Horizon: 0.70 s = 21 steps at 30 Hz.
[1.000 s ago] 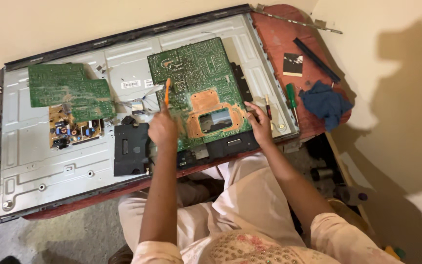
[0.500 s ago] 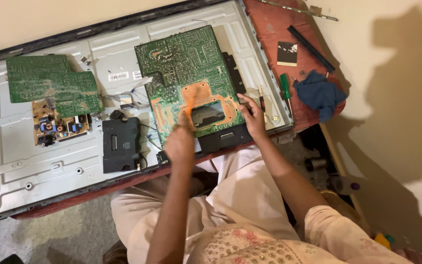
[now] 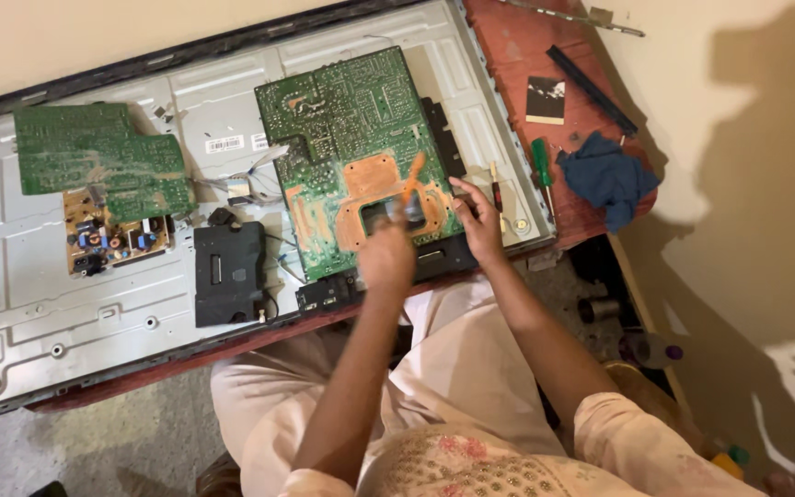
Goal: The person cleans a disassembled television circuit board using a toothbrush and a screwdriver. They scrub the board's surface and scrape residue from the copper areas, then brush away debris.
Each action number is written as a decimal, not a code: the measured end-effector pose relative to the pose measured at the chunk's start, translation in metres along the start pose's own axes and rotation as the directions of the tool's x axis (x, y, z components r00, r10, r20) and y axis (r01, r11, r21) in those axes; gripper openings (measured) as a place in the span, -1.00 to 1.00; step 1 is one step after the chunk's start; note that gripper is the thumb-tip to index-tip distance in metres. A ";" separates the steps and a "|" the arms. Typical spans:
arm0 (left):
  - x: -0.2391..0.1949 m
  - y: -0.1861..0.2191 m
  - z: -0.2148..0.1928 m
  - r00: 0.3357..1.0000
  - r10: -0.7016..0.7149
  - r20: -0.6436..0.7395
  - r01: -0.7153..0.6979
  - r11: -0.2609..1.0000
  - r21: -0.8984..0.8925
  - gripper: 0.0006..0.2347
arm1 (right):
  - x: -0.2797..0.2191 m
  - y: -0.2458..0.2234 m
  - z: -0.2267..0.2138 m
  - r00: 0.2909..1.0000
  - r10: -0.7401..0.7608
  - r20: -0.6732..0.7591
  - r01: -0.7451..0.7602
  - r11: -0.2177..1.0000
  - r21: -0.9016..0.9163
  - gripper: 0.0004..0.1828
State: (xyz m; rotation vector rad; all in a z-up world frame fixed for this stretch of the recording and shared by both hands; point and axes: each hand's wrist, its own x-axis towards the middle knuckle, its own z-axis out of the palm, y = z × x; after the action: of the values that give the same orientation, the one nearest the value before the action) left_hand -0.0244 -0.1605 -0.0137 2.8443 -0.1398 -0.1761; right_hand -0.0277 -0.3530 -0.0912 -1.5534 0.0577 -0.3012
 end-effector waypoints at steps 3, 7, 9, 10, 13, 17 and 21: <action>0.001 0.020 0.007 0.990 0.100 -0.104 -0.101 0.995 -0.008 -0.51 | 0.000 -0.002 0.002 1.000 0.014 0.004 -0.014 1.000 -0.009 -0.57; 0.011 -0.008 0.000 0.990 0.080 -0.115 -0.066 0.991 0.119 -0.49 | 0.000 -0.002 0.000 1.000 0.011 0.007 -0.011 1.000 -0.003 -0.56; 0.019 -0.033 -0.010 0.988 0.034 -0.148 -0.009 0.985 0.170 -0.50 | 0.000 -0.002 0.001 1.000 -0.029 0.013 0.028 1.000 0.012 -0.57; 0.027 -0.045 -0.016 0.986 0.000 -0.165 0.027 0.986 0.162 -0.50 | -0.001 -0.002 0.001 1.000 -0.028 0.012 0.028 1.000 0.004 -0.57; 0.050 -0.076 -0.033 0.988 -0.125 -0.085 0.139 0.973 0.185 -0.52 | -0.001 -0.002 -0.002 1.000 -0.024 0.010 0.024 1.000 -0.014 -0.57; 0.070 -0.073 -0.030 0.981 -0.155 -0.118 0.173 0.972 0.158 -0.55 | 0.001 -0.004 0.001 1.000 -0.003 0.006 0.003 1.000 -0.006 -0.57; 0.063 -0.037 -0.003 0.996 -0.074 -0.051 0.080 0.987 0.140 -0.52 | -0.001 -0.004 0.001 1.000 -0.022 0.003 0.022 1.000 -0.022 -0.58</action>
State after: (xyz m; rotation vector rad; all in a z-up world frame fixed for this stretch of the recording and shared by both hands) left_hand 0.0414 -0.1319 -0.0279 2.9948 -0.0342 -0.1217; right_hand -0.0295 -0.3520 -0.0876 -1.5774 0.0418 -0.3168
